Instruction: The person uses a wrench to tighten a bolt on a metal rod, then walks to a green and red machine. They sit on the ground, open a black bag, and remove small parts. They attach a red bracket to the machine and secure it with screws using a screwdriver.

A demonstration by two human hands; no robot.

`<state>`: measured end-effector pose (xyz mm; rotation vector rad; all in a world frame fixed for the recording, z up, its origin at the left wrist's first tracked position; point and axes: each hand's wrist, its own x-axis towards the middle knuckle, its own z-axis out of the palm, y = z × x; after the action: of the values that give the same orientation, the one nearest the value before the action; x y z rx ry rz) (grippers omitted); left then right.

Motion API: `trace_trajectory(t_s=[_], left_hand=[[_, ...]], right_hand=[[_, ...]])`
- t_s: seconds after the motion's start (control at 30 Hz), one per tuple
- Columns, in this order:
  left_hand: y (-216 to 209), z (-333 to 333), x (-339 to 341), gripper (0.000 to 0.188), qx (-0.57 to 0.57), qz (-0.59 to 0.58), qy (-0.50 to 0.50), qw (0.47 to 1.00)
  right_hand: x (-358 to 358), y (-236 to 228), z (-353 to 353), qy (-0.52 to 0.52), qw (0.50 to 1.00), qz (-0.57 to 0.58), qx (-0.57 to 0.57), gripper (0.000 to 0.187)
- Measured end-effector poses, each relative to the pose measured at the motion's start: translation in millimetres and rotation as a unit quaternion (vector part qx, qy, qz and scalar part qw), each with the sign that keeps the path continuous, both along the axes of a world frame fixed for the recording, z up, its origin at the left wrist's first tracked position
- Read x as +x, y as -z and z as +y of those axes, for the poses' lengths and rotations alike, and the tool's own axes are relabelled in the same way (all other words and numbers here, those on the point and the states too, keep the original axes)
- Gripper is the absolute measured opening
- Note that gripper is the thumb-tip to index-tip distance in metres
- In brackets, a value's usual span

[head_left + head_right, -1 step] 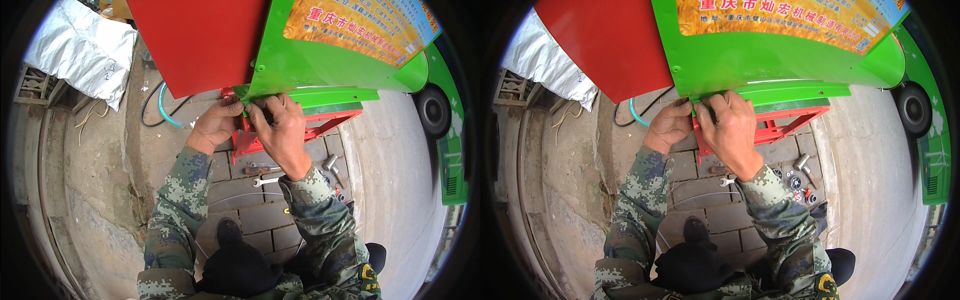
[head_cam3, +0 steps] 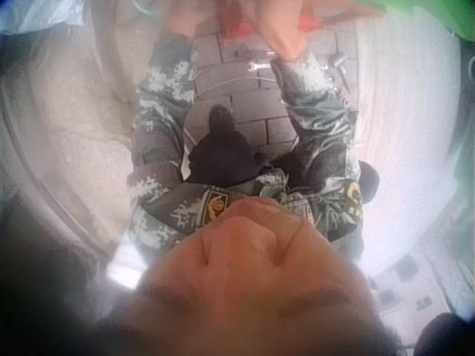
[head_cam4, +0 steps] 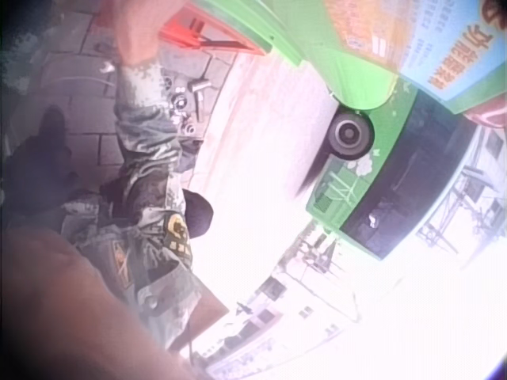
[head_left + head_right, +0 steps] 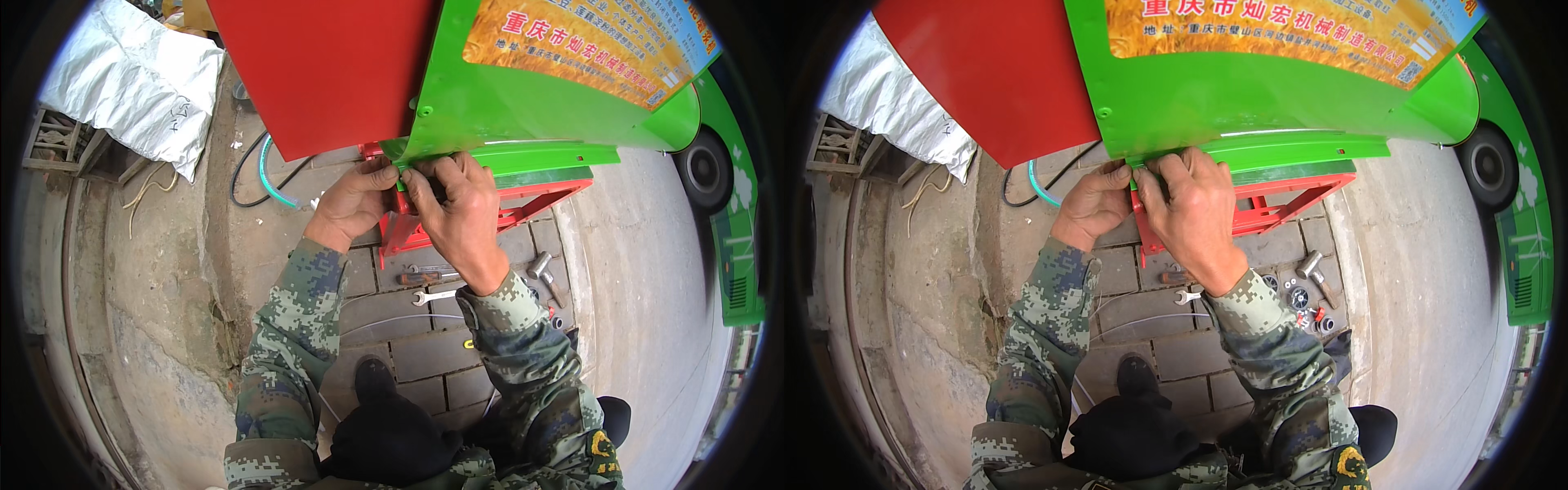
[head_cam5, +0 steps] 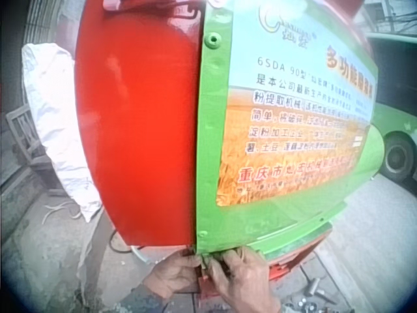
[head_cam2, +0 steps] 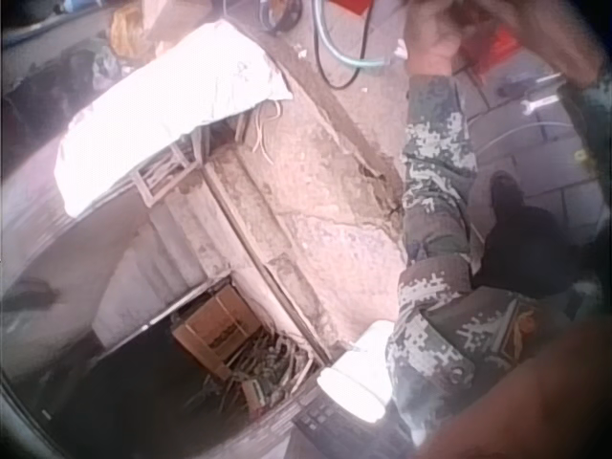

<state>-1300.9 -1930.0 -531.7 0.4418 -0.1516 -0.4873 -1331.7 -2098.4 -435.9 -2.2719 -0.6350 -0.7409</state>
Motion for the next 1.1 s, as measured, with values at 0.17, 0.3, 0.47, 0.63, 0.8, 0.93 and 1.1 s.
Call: trace_trajectory(t_s=[0.17, 0.3, 0.47, 0.63, 0.8, 0.93, 1.1], left_hand=[[1, -1, -1, 0.035, 0.003, 0.004, -0.006, 1.0], [1, 0, 1, 0.033, -0.01, -0.025, 0.009, 1.0], [0, -1, -3, 0.034, 0.017, 0.009, -0.003, 1.0], [-3, -2, -5, 0.036, 0.024, 0.012, -0.004, 1.0], [-4, -3, -6, 0.037, 0.017, 0.003, -0.001, 1.0], [-5, -3, -7, 0.038, 0.014, -0.018, 0.003, 1.0], [-6, -4, -9, 0.037, 0.015, -0.01, 0.005, 1.0]], right_hand=[[2, 1, -2, -0.006, 1.0, -0.009, 0.002, 0.016], [-1, 0, -4, 0.01, 1.0, -0.003, -0.029, 0.018], [-6, 0, -8, -0.01, 0.999, -0.026, -0.038, 0.016], [-6, 1, -10, -0.025, 0.998, -0.027, -0.053, 0.016], [-2, 1, -9, -0.022, 0.999, -0.029, -0.038, 0.018], [-5, 2, -10, -0.01, 0.999, 0.009, -0.039, 0.018], [-7, 4, -12, -0.039, 0.999, -0.024, -0.024, 0.02]])
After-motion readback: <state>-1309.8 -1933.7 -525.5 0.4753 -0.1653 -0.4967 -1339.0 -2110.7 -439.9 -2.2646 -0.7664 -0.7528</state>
